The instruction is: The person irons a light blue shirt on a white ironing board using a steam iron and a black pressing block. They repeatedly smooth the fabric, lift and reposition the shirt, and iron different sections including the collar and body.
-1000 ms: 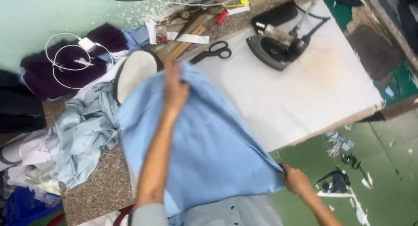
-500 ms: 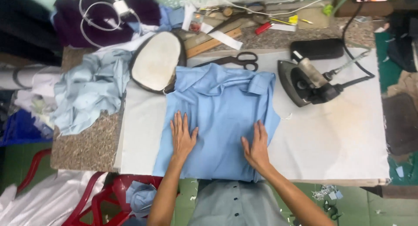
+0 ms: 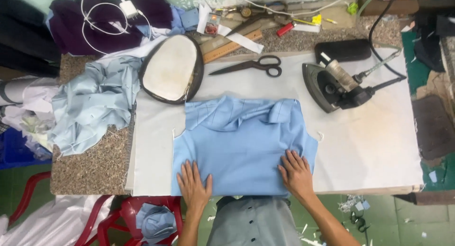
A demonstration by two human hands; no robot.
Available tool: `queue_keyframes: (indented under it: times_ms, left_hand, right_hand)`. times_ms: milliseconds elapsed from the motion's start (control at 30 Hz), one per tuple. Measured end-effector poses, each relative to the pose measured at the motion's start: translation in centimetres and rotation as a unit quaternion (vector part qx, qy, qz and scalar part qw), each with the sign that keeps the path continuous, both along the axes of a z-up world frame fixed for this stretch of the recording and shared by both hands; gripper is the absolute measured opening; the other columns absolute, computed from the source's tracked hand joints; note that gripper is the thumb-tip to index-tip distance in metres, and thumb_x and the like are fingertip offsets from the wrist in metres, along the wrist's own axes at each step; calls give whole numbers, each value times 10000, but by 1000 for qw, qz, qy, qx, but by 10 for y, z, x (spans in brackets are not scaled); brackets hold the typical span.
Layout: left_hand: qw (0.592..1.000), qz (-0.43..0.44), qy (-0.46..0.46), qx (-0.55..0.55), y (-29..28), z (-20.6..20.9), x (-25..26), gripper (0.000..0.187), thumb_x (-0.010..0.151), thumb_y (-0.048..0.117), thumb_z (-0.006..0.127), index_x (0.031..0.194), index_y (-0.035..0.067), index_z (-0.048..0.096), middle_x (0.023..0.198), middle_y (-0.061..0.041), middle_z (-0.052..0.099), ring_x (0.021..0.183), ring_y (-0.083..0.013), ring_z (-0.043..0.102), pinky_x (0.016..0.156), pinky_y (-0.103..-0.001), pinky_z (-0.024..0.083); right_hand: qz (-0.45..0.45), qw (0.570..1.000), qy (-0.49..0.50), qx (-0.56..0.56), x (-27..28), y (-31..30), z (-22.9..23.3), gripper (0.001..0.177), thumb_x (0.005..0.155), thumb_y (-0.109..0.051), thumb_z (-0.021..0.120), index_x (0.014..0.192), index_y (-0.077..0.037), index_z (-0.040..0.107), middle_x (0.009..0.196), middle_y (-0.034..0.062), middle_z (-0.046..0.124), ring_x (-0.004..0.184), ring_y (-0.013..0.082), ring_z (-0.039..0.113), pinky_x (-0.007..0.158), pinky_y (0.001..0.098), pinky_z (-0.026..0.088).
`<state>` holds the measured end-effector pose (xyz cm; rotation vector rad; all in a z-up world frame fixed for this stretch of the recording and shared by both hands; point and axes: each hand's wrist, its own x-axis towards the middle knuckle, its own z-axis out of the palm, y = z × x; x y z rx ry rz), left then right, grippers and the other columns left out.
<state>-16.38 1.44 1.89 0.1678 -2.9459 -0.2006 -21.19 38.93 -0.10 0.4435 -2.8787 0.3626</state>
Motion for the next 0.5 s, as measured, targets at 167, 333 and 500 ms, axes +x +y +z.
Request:
queue_keyframes:
  times_ms: [167, 333, 500]
  left_hand:
    - [999, 11, -50, 11, -2, -8, 5, 773, 994, 582, 365, 1589, 92, 305, 1699, -128, 200, 1573, -309, 164, 1264, -511, 91]
    - [996, 86, -20, 20, 22, 4, 41, 653, 1003, 476, 467, 1546, 117, 416, 1646, -136, 338, 1529, -326, 302, 1236, -541, 230]
    - [982, 163, -90, 28, 48, 2, 111, 662, 1031, 474, 367, 1611, 170, 270, 1696, -94, 207, 1562, -312, 189, 1241, -527, 167]
  right_hand:
    - [93, 981, 62, -159, -141, -4, 42, 220, 971, -38, 604, 1184, -37, 661, 1161, 139, 700, 1041, 334, 657, 877, 404, 557]
    - [118, 993, 13, -8, -329, -4, -35, 531, 866, -9, 510, 1396, -33, 539, 1365, 186, 611, 1201, 382, 582, 956, 463, 532]
    - [187, 952, 89, 224, -418, -5, -94, 579, 880, -144, 572, 1457, -99, 546, 1216, 115, 700, 1035, 291, 691, 887, 384, 561]
